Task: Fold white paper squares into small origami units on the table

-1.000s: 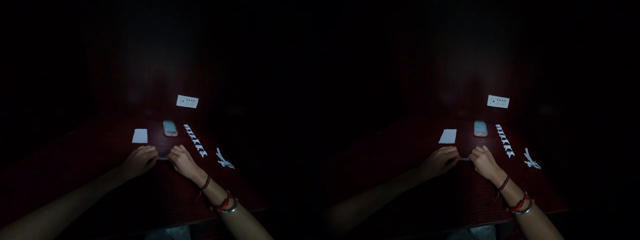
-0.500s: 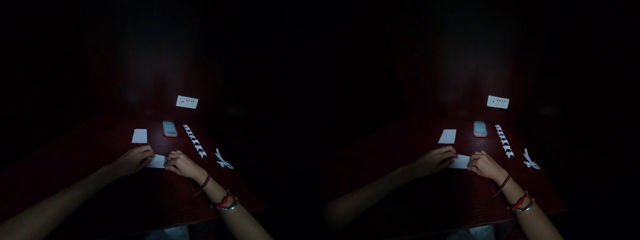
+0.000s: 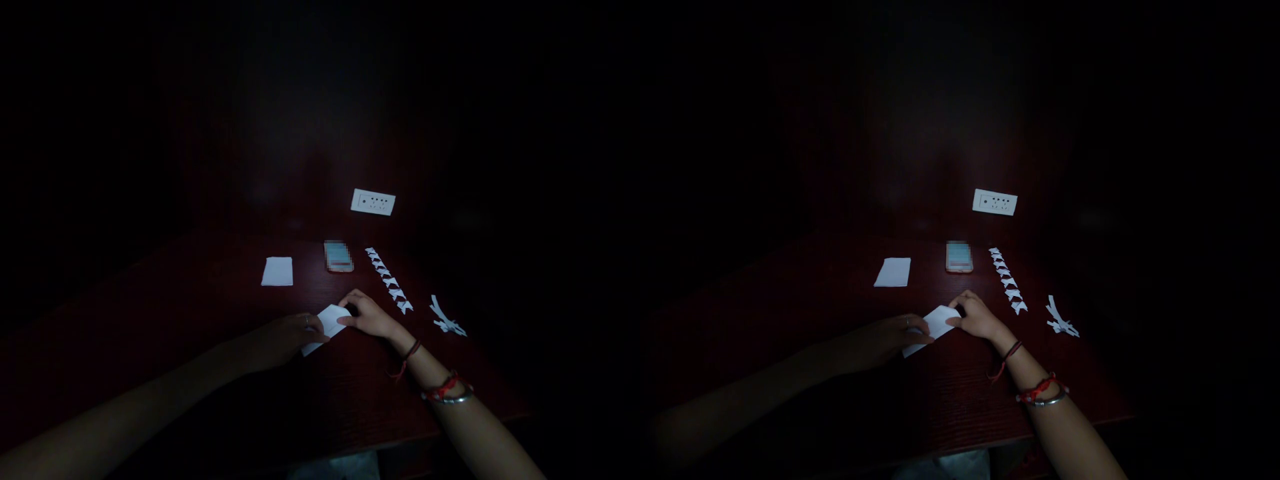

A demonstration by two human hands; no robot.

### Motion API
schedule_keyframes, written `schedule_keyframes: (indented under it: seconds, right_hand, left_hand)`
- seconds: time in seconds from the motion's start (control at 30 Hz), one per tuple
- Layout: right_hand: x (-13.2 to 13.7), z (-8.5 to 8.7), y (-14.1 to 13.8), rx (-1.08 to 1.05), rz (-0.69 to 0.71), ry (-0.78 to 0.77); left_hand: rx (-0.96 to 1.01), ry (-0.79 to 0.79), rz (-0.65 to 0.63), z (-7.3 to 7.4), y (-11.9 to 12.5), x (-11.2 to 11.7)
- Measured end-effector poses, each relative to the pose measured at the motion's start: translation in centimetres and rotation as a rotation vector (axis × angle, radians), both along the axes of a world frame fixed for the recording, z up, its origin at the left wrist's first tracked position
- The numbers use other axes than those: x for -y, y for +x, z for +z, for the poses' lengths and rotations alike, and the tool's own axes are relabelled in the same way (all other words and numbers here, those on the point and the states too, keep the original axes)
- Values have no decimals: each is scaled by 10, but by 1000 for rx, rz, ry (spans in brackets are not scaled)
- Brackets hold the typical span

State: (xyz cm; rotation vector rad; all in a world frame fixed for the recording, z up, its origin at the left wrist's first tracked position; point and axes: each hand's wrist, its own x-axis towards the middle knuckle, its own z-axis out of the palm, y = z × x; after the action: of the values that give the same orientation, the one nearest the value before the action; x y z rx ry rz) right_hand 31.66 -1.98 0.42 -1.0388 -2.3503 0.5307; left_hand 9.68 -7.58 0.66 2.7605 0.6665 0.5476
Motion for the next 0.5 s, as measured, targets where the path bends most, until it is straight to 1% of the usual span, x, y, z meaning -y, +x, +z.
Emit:
schedule_keyframes:
  seconds: [0.07,0.13,0.23,0.37,0.43,0.5]
  right_hand:
    - [2,2,-3,-54,4,-28]
    - [6,5,-6,-99,17,-45]
    - [11,8,-8,-118,9,-30]
    - [12,6,-9,-150,-68,-35]
    - [11,3,-9,-169,-111,-35]
    - [11,2,-9,-156,-126,-11]
  left_hand:
    - [37,-58,11,-7,-1,-3]
    - [48,-84,33,-10,-3,-5]
    - [29,-71,42,-8,-6,-8]
    - [35,-60,8,-4,-9,-12]
    - [38,-41,39,-4,-6,-13]
    - [20,-12,95,-5,-1,-13]
